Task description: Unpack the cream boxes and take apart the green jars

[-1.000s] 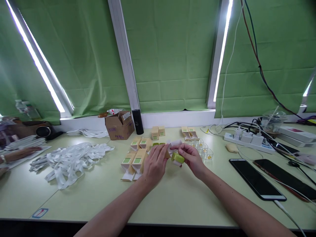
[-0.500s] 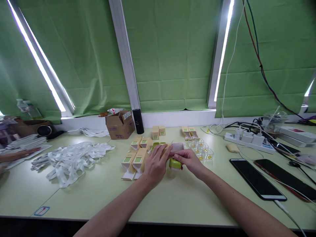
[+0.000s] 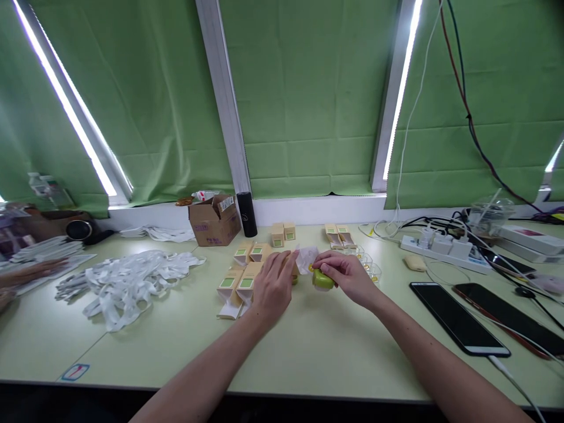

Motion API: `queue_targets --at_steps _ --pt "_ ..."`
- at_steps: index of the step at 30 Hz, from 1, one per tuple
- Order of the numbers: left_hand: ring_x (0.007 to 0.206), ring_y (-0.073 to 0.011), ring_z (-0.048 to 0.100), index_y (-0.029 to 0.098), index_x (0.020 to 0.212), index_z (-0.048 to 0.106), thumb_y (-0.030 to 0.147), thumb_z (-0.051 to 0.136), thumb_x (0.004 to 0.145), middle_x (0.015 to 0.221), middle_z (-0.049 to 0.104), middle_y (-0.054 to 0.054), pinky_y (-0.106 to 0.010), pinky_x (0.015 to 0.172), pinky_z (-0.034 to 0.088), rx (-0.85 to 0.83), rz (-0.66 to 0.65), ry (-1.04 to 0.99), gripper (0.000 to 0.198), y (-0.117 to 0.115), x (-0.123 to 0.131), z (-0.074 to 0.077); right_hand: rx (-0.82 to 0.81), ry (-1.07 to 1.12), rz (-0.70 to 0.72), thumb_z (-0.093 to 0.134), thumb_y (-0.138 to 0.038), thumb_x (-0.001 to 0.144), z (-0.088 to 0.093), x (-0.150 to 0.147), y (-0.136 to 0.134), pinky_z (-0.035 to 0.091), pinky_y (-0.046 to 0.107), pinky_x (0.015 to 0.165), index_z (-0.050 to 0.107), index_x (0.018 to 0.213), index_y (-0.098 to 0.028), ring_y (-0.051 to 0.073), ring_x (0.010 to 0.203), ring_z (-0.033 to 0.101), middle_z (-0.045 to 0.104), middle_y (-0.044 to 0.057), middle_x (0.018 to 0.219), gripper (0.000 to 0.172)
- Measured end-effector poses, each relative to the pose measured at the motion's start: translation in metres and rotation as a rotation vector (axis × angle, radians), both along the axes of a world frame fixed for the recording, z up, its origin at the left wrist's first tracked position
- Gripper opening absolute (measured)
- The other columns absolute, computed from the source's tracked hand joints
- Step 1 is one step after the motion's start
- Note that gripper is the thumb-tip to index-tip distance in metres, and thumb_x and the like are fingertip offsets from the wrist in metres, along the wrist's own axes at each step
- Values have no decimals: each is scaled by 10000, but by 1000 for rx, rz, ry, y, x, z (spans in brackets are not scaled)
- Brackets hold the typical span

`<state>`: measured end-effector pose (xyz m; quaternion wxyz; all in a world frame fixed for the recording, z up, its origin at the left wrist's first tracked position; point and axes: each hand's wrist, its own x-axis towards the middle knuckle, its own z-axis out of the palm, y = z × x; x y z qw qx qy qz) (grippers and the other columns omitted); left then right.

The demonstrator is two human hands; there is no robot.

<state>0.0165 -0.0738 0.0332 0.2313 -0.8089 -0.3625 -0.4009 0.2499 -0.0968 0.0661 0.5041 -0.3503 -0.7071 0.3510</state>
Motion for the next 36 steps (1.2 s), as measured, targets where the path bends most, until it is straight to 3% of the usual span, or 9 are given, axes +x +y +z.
queue_targets --at_steps 7,11,18,22,25,29,32,36 --pt "1241 -309 587 248 1586 413 96 546 941 1340 667 -126 -489 1021 557 -19 32 -109 675 4 -5 3 77 -612 5 588 -206 916 5 5 -8 473 333 735 802 779 -272 219 842 685 781 31 1017 262" --pt "1236 -313 586 239 1575 423 97 548 936 1334 667 -128 -494 1012 555 -32 28 -134 666 4 -5 3 85 -776 0 598 -133 856 0 3 -10 419 309 662 795 732 -276 214 803 678 793 19 953 273" --pt "1231 -318 585 234 1569 429 138 578 949 1315 671 -135 -505 1018 546 -59 -8 -192 645 4 -4 3 -10 -606 159 624 -260 909 5 18 -5 479 309 674 828 839 -258 209 795 676 788 51 968 216" --pt "1240 -318 581 230 1564 435 183 615 953 1323 665 -141 -540 1048 524 -129 -47 -331 639 7 -3 0 26 -353 48 584 -399 977 5 16 2 525 335 740 832 993 -250 221 853 692 800 61 1010 289" --pt "1252 -298 586 236 1563 440 263 621 970 1354 640 -144 -510 1034 547 -293 -134 -552 621 11 -2 -2 60 -307 -60 570 -406 992 -2 10 6 534 358 789 823 1057 -270 231 888 701 807 59 1043 295" --pt "1319 -279 578 229 1553 444 399 633 978 1459 582 -149 -417 1004 584 -646 -387 -905 629 14 -1 0 99 -367 -75 540 -329 1005 -14 5 11 530 375 833 817 1049 -280 240 940 715 806 55 1079 285" --pt "1314 -291 604 217 1488 503 451 708 929 1398 645 -136 -417 1052 558 -817 -577 -1085 640 15 0 2 114 -402 -64 540 -304 1004 -21 4 13 531 380 847 813 1033 -281 252 993 718 803 55 1115 276" --pt "1241 -302 661 218 1332 595 464 777 867 1296 711 -111 -454 1015 588 -1006 -728 -1266 557 17 -1 0 104 -460 -59 539 -297 1002 -24 4 14 529 368 819 814 1002 -274 252 976 725 805 57 1094 276"
